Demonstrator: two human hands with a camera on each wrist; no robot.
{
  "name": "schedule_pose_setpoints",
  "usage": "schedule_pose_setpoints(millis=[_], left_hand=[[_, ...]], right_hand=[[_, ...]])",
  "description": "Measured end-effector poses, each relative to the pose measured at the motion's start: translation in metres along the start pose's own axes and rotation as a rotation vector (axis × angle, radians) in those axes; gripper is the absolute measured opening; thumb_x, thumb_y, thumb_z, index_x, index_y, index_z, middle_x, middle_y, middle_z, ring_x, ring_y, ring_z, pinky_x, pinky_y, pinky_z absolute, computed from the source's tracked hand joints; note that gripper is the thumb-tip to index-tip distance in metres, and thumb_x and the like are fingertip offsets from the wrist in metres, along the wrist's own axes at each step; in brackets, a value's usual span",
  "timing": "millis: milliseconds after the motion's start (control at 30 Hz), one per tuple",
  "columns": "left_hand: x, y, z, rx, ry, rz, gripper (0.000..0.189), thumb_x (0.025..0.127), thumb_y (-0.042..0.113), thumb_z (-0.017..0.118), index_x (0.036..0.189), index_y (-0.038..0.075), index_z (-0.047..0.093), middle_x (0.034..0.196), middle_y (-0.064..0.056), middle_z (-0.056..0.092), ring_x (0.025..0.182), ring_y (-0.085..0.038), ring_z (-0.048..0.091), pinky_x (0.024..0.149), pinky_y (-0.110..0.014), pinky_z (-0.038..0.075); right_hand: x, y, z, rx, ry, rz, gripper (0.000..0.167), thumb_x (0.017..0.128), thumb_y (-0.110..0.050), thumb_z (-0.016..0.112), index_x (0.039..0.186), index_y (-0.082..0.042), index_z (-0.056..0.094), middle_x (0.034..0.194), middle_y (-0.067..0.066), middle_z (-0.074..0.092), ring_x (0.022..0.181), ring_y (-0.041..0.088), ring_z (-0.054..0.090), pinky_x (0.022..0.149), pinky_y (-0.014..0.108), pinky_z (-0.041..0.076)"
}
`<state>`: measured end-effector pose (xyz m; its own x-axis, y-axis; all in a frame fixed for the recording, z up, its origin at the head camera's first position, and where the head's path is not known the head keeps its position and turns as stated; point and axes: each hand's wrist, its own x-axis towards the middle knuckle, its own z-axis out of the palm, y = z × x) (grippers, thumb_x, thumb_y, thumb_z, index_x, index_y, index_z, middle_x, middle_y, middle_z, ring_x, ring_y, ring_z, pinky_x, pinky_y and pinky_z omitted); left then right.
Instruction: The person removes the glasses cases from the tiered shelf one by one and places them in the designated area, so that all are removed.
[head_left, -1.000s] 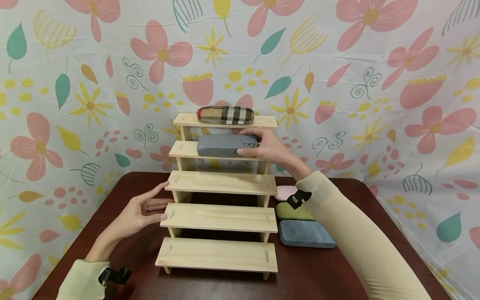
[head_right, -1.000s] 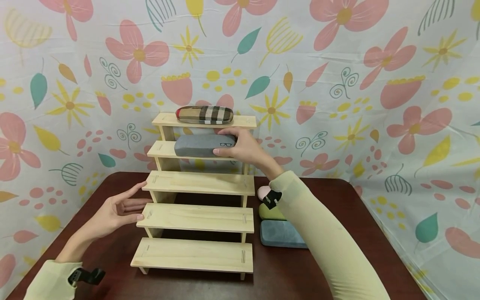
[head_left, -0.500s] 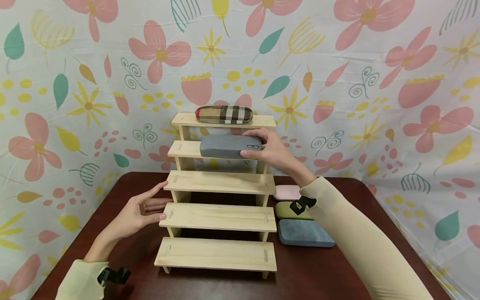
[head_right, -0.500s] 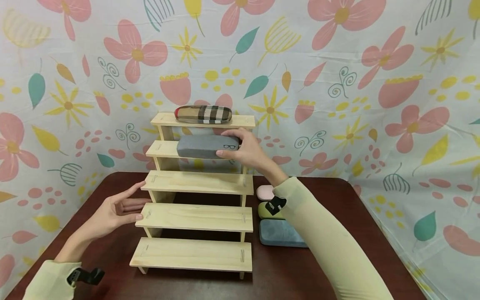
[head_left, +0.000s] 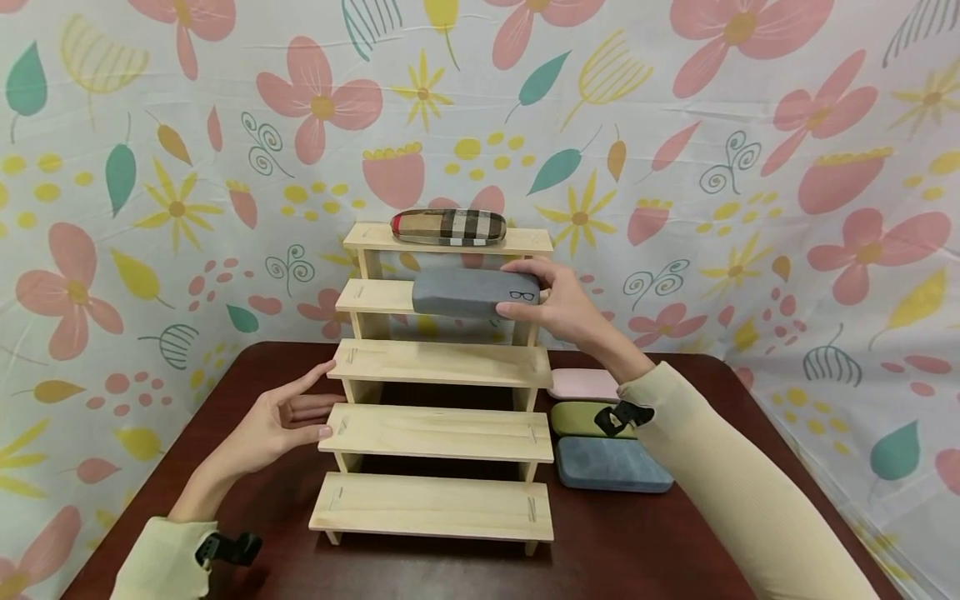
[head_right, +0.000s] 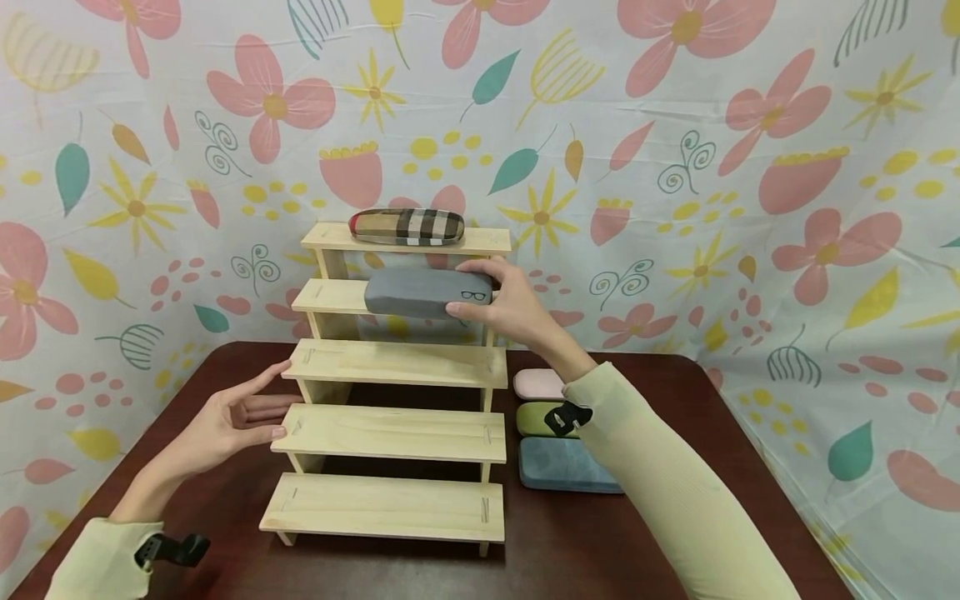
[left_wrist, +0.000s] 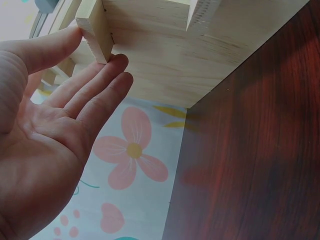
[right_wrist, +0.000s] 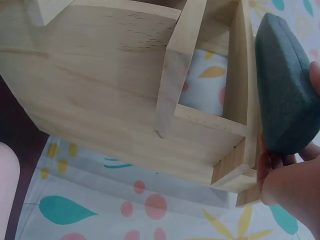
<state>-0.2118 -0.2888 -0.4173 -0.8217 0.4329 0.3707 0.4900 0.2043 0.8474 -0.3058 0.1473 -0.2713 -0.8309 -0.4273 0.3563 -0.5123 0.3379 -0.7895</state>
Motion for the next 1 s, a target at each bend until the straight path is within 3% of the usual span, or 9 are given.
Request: schedule_pose_setpoints(millis=[167, 500, 700, 1000], left_hand=[[-0.001, 0.000, 0.001, 0.003, 0.005, 0.001, 0.092, 0.091, -0.010, 0.077, 0.167, 0.009, 0.030, 0.159, -0.004, 0.049, 0.125, -0.016, 0.066, 0.087, -0.035, 0.061], [0.001, 0.001, 0.003, -0.001, -0.005, 0.006, 0.091, 0.092, -0.009, 0.077, 0.167, 0.009, 0.029, 0.152, -0.020, 0.054, 0.126, -0.017, 0.066, 0.087, -0.036, 0.061], [0.000, 0.001, 0.002, -0.001, -0.005, -0.001, 0.091, 0.092, -0.009, 0.077, 0.167, 0.010, 0.030, 0.154, -0.012, 0.055, 0.126, -0.018, 0.066, 0.087, -0.035, 0.061], [0.000, 0.001, 0.000, -0.011, 0.006, -0.019, 0.092, 0.091, -0.009, 0.077, 0.168, 0.012, 0.030, 0.151, -0.002, 0.059, 0.126, -0.017, 0.066, 0.086, -0.036, 0.061]], right_hand=[[-0.007, 0.002, -0.003, 0.002, 0.001, -0.012, 0.052, 0.093, -0.016, 0.083, 0.141, -0.006, 0.065, 0.131, 0.013, 0.057, 0.107, 0.028, 0.057, 0.089, 0.041, 0.048], [-0.025, 0.005, -0.010, -0.076, 0.006, -0.048, 0.052, 0.093, -0.017, 0.083, 0.141, -0.009, 0.066, 0.126, 0.011, 0.059, 0.106, 0.027, 0.054, 0.092, 0.048, 0.045], [-0.037, 0.008, -0.016, -0.081, 0.013, -0.093, 0.051, 0.092, -0.012, 0.083, 0.140, -0.009, 0.067, 0.118, 0.010, 0.059, 0.101, 0.025, 0.055, 0.089, 0.045, 0.045], [-0.061, 0.010, -0.025, -0.050, 0.022, -0.083, 0.052, 0.093, -0.012, 0.082, 0.142, -0.011, 0.066, 0.137, 0.008, 0.056, 0.108, 0.025, 0.053, 0.093, 0.035, 0.044]])
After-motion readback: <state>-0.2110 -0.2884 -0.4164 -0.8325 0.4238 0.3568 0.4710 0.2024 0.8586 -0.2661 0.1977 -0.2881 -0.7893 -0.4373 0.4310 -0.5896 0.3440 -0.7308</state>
